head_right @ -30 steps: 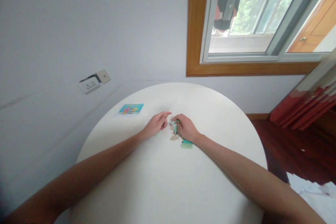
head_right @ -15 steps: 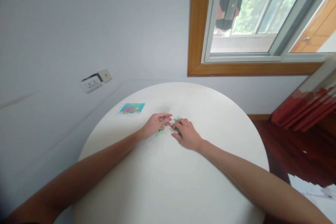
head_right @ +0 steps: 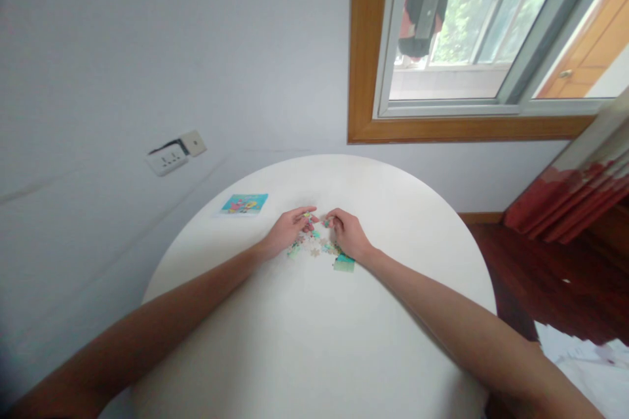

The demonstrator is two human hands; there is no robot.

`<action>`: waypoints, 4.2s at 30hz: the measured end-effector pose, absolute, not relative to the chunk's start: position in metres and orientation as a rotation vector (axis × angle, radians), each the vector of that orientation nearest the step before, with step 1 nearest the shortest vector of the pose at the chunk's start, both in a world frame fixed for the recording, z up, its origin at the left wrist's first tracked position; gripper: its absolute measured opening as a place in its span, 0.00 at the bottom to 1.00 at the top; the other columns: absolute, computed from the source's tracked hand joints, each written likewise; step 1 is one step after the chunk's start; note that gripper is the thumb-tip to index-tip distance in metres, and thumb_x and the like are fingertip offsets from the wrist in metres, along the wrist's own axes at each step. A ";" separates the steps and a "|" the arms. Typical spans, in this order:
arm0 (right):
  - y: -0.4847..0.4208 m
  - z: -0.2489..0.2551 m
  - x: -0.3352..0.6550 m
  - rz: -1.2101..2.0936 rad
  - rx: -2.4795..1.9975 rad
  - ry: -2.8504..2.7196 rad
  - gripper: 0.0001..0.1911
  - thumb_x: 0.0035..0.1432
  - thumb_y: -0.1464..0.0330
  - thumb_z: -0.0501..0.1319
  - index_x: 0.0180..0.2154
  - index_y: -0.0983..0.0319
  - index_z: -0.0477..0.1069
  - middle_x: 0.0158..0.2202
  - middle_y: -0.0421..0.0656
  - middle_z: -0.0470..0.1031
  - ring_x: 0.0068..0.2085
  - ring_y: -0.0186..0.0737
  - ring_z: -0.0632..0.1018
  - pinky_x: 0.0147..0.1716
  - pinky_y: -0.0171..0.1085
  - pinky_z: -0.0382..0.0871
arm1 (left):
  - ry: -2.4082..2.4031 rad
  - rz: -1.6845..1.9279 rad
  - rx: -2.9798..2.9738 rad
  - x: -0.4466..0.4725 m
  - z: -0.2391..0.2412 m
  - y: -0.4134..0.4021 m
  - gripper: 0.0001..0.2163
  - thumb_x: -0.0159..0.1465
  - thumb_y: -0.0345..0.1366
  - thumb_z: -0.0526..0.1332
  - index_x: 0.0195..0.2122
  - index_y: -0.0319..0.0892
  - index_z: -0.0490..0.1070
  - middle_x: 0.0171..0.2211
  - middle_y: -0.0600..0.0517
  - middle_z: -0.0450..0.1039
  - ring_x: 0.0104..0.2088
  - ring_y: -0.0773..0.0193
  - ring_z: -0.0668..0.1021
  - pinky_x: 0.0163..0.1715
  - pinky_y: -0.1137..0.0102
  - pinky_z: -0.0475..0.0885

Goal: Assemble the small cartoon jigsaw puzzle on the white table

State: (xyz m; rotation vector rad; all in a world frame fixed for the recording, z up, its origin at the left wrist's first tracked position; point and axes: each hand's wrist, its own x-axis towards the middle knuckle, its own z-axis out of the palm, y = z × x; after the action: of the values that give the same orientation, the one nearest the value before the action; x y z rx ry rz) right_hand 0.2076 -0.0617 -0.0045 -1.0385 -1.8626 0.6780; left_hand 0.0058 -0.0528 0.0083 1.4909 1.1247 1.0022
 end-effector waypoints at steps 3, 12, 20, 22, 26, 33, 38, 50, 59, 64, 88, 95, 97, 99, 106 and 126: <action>-0.053 -0.007 0.210 0.821 -1.118 -1.675 0.12 0.59 0.69 0.50 0.37 0.62 0.72 0.23 0.38 0.68 0.25 0.37 0.69 0.27 0.35 0.62 | 1.075 0.993 1.424 0.005 0.009 -0.053 0.16 0.64 0.33 0.63 0.52 0.37 0.73 0.43 0.44 0.79 0.38 0.65 0.80 0.37 0.72 0.75; -0.042 -0.011 0.209 0.789 -1.082 -1.616 0.10 0.59 0.63 0.55 0.34 0.61 0.73 0.29 0.41 0.74 0.32 0.38 0.72 0.35 0.38 0.67 | 1.261 0.980 1.523 0.003 0.009 -0.054 0.11 0.59 0.35 0.66 0.41 0.37 0.79 0.29 0.49 0.79 0.28 0.66 0.78 0.24 0.76 0.71; -0.037 -0.011 0.213 1.032 -0.983 -1.460 0.09 0.53 0.66 0.56 0.36 0.59 0.70 0.26 0.38 0.70 0.28 0.36 0.70 0.31 0.36 0.67 | 1.108 1.051 1.436 -0.004 0.001 -0.046 0.16 0.61 0.40 0.67 0.45 0.35 0.77 0.43 0.41 0.80 0.39 0.59 0.83 0.44 0.62 0.78; -0.037 -0.009 0.213 1.076 -0.919 -1.442 0.08 0.51 0.68 0.57 0.35 0.60 0.70 0.32 0.41 0.75 0.35 0.37 0.75 0.39 0.38 0.70 | 1.116 1.034 1.531 -0.007 0.001 -0.044 0.17 0.63 0.41 0.65 0.49 0.36 0.76 0.45 0.40 0.80 0.42 0.59 0.82 0.48 0.61 0.76; -0.041 -0.005 0.212 1.139 -0.872 -1.448 0.07 0.54 0.66 0.59 0.37 0.60 0.70 0.42 0.45 0.79 0.46 0.40 0.78 0.50 0.42 0.69 | 1.159 0.939 1.946 -0.014 0.008 -0.043 0.15 0.66 0.39 0.58 0.50 0.39 0.76 0.51 0.43 0.78 0.52 0.57 0.78 0.58 0.60 0.69; -0.039 0.002 0.217 0.990 -0.922 -1.530 0.12 0.59 0.60 0.60 0.40 0.59 0.72 0.43 0.47 0.78 0.45 0.43 0.78 0.46 0.44 0.71 | 1.117 0.468 2.477 -0.031 0.034 -0.066 0.29 0.60 0.46 0.66 0.61 0.44 0.68 0.61 0.43 0.67 0.62 0.49 0.67 0.64 0.57 0.57; -0.060 0.018 0.241 0.568 -1.138 -2.051 0.18 0.57 0.58 0.65 0.45 0.61 0.74 0.47 0.52 0.73 0.49 0.50 0.72 0.51 0.50 0.67 | 1.136 0.173 2.568 -0.037 0.040 -0.078 0.36 0.55 0.47 0.70 0.65 0.52 0.63 0.60 0.45 0.63 0.59 0.45 0.67 0.61 0.55 0.59; -0.103 0.041 0.244 0.656 -1.380 -2.498 0.25 0.45 0.65 0.72 0.46 0.58 0.71 0.44 0.46 0.69 0.36 0.41 0.74 0.37 0.39 0.65 | 1.183 0.486 2.314 -0.043 0.042 -0.059 0.11 0.59 0.33 0.62 0.41 0.44 0.81 0.40 0.48 0.80 0.41 0.57 0.79 0.45 0.68 0.71; -0.107 0.040 0.232 0.415 -1.505 -2.533 0.19 0.54 0.62 0.64 0.46 0.62 0.69 0.42 0.52 0.71 0.35 0.45 0.75 0.34 0.40 0.62 | 1.248 0.636 1.671 -0.046 0.040 -0.052 0.25 0.53 0.29 0.61 0.54 0.38 0.73 0.49 0.42 0.78 0.41 0.57 0.82 0.39 0.68 0.76; -0.105 0.045 0.234 0.543 -1.551 -2.555 0.24 0.53 0.57 0.66 0.47 0.64 0.67 0.45 0.53 0.71 0.43 0.49 0.75 0.41 0.40 0.64 | 1.297 0.654 1.605 -0.046 0.039 -0.049 0.22 0.53 0.36 0.70 0.49 0.35 0.75 0.44 0.41 0.80 0.43 0.52 0.82 0.42 0.64 0.77; -0.121 0.030 0.212 0.450 -1.560 -2.520 0.14 0.58 0.74 0.57 0.47 0.64 0.67 0.44 0.52 0.74 0.42 0.45 0.75 0.38 0.38 0.59 | 1.219 0.763 1.650 -0.047 0.040 -0.044 0.15 0.57 0.33 0.67 0.45 0.37 0.76 0.44 0.43 0.80 0.41 0.59 0.82 0.44 0.66 0.75; -0.123 0.020 0.206 0.419 -1.486 -2.493 0.09 0.59 0.77 0.55 0.41 0.65 0.69 0.43 0.53 0.74 0.46 0.47 0.74 0.44 0.38 0.61 | 1.250 0.801 1.544 -0.041 0.033 -0.044 0.11 0.60 0.34 0.64 0.42 0.34 0.76 0.34 0.45 0.80 0.29 0.65 0.80 0.36 0.68 0.76; -0.124 0.017 0.204 0.403 -1.466 -2.444 0.08 0.59 0.77 0.54 0.40 0.64 0.69 0.43 0.53 0.73 0.45 0.46 0.73 0.43 0.38 0.61 | 1.275 0.789 1.632 -0.041 0.033 -0.044 0.10 0.61 0.35 0.63 0.40 0.35 0.76 0.31 0.48 0.78 0.25 0.68 0.76 0.30 0.72 0.73; -0.122 0.015 0.203 0.419 -1.446 -2.350 0.09 0.59 0.76 0.53 0.41 0.64 0.68 0.43 0.51 0.73 0.42 0.44 0.73 0.41 0.37 0.62 | 1.302 0.773 1.727 -0.041 0.034 -0.044 0.11 0.62 0.37 0.60 0.39 0.35 0.76 0.25 0.52 0.73 0.22 0.70 0.72 0.24 0.75 0.67; -0.087 0.011 0.216 0.734 -1.153 -1.930 0.10 0.62 0.71 0.50 0.34 0.62 0.69 0.30 0.41 0.72 0.33 0.37 0.71 0.35 0.35 0.62 | 1.304 0.652 2.010 -0.042 0.038 -0.049 0.19 0.66 0.43 0.53 0.48 0.37 0.76 0.17 0.58 0.62 0.18 0.68 0.65 0.20 0.74 0.57; -0.054 0.025 0.239 1.013 -1.258 -1.810 0.14 0.58 0.69 0.53 0.40 0.67 0.74 0.28 0.43 0.74 0.27 0.33 0.69 0.28 0.34 0.62 | 1.300 0.648 2.241 -0.034 0.034 -0.051 0.17 0.68 0.43 0.53 0.42 0.41 0.80 0.38 0.49 0.81 0.38 0.59 0.79 0.41 0.71 0.70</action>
State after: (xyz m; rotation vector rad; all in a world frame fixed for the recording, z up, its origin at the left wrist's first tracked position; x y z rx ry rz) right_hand 0.2393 -0.0540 0.0255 -1.2578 -1.8100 1.0128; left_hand -0.0339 -0.0513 0.0341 2.2413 1.3002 0.6480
